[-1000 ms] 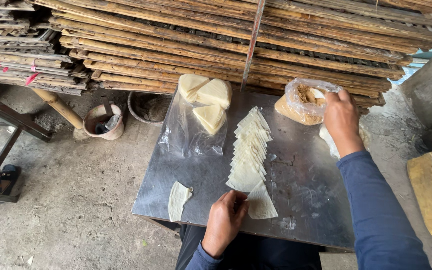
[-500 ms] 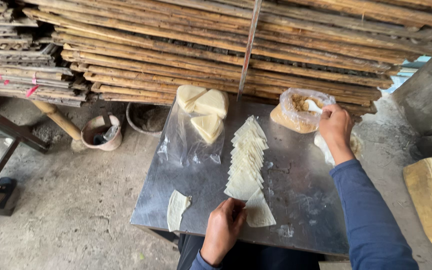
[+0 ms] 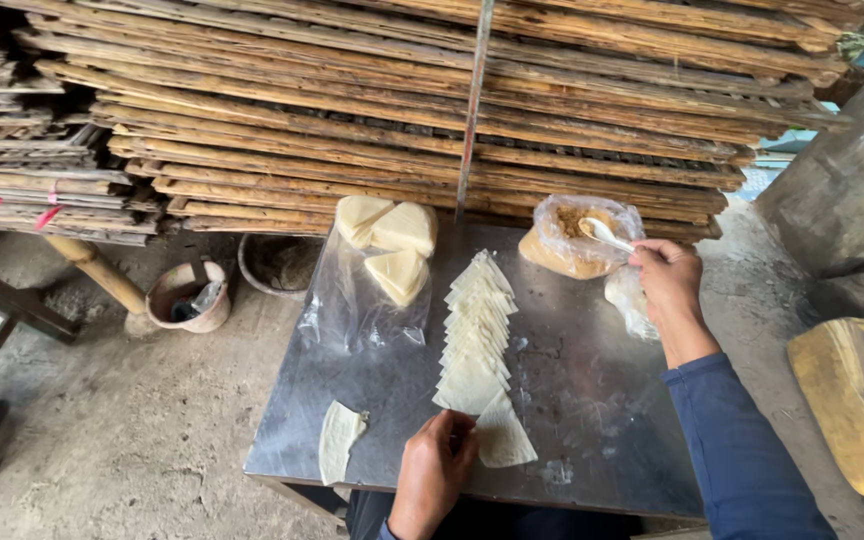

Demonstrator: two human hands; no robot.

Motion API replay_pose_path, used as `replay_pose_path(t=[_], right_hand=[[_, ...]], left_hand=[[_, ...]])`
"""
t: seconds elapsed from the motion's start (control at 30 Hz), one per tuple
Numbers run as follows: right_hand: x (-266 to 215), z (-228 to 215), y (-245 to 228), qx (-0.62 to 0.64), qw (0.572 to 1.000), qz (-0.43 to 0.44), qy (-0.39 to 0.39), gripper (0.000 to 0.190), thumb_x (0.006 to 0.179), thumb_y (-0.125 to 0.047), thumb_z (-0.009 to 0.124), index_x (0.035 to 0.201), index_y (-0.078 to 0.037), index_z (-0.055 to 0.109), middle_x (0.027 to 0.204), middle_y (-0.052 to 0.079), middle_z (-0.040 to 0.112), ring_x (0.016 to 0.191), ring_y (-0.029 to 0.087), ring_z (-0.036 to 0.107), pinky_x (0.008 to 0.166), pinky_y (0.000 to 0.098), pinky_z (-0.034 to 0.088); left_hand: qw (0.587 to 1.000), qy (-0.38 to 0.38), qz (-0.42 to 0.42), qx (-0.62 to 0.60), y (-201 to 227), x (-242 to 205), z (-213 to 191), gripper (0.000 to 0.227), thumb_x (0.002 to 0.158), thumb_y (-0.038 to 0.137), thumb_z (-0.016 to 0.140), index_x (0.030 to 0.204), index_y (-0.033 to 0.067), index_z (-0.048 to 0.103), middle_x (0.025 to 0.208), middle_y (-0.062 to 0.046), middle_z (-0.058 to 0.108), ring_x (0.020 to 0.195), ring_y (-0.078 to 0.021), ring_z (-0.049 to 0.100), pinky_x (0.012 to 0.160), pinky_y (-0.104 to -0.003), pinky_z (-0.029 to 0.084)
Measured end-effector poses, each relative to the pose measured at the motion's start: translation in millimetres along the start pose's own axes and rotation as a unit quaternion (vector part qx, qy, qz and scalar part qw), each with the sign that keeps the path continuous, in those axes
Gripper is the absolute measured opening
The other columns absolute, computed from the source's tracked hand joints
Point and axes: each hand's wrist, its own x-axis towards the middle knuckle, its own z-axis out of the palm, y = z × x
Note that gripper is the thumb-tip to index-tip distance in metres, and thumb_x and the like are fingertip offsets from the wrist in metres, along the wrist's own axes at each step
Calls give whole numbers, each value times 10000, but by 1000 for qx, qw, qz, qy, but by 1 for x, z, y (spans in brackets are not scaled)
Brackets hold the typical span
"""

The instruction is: The person repeatedly scoops a granular filling from a plastic bag onto thin triangular wrappers, folds each wrapper into a small packet, and places it on the metal table. The process is repeated continuously with multiple wrappers and filling.

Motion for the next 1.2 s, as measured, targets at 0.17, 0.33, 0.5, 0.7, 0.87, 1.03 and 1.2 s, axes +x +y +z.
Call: replay_pose_path(t=[0.17, 0.33, 0.5, 0.7, 0.87, 1.03, 1.2], right_hand=[[-50, -21, -6, 32, 998, -3, -50, 154, 940, 11, 662, 1053, -24, 760, 854, 23, 685, 636, 50, 484, 559, 219, 392], [-125, -36, -10, 24, 991, 21, -130, 176, 928, -14, 660, 1086, -7, 736, 867, 35, 695, 666, 67, 501, 576, 221, 392], [-207, -39, 3, -41, 969, 53, -236, 160, 959, -55, 655, 1060, -9, 771, 822, 48, 699, 671, 82, 517, 586, 227, 419], [-261, -32, -7, -128, 952, -38, -276, 132, 940, -57, 664, 1021, -33, 766, 820, 23, 703, 731, 92, 603, 637, 233, 477], [-274, -29, -21, -214, 927, -171, -258, 129, 926, -58, 666, 1027, -70, 745, 856, 20, 677, 719, 129, 653, 642, 254, 505], [-273, -27, -35, -299, 828, -423, -212, 216, 851, -44, 712, 1060, -89, 739, 935, 8, 685, 907, 201, 623, 850, 353, 481], [-277, -32, -44, -336, 762, -515, -205, 292, 827, -79, 733, 1118, -96, 760, 1030, -16, 712, 958, 173, 601, 900, 370, 417]], left_hand=[[1000, -15, -2, 4, -2, -5, -2, 192, 836, 112, 761, 1001, 33, 703, 899, -118, 750, 744, -232, 757, 673, -324, 596], [999, 5, -1, 34, 6, -10, -2, 212, 809, 105, 781, 997, 36, 711, 883, -130, 733, 738, -239, 745, 662, -331, 589], [1000, 20, 8, 13, 8, -13, -4, 184, 837, 96, 764, 994, 24, 699, 912, -131, 735, 751, -234, 757, 662, -327, 604], [998, 49, 25, 18, 15, -14, -3, 122, 866, 84, 738, 958, 21, 689, 898, -139, 735, 721, -263, 740, 619, -345, 577], [999, 51, 12, 12, 15, -16, -2, 102, 879, 88, 724, 952, 26, 688, 888, -137, 730, 705, -272, 738, 607, -348, 572], [998, 53, 26, 19, 16, -15, -2, 106, 878, 88, 723, 960, 31, 691, 893, -138, 732, 726, -274, 745, 616, -346, 575], [998, 49, 18, 21, 13, -17, 0, 115, 866, 80, 720, 964, 29, 689, 896, -139, 737, 731, -277, 749, 620, -351, 580]])
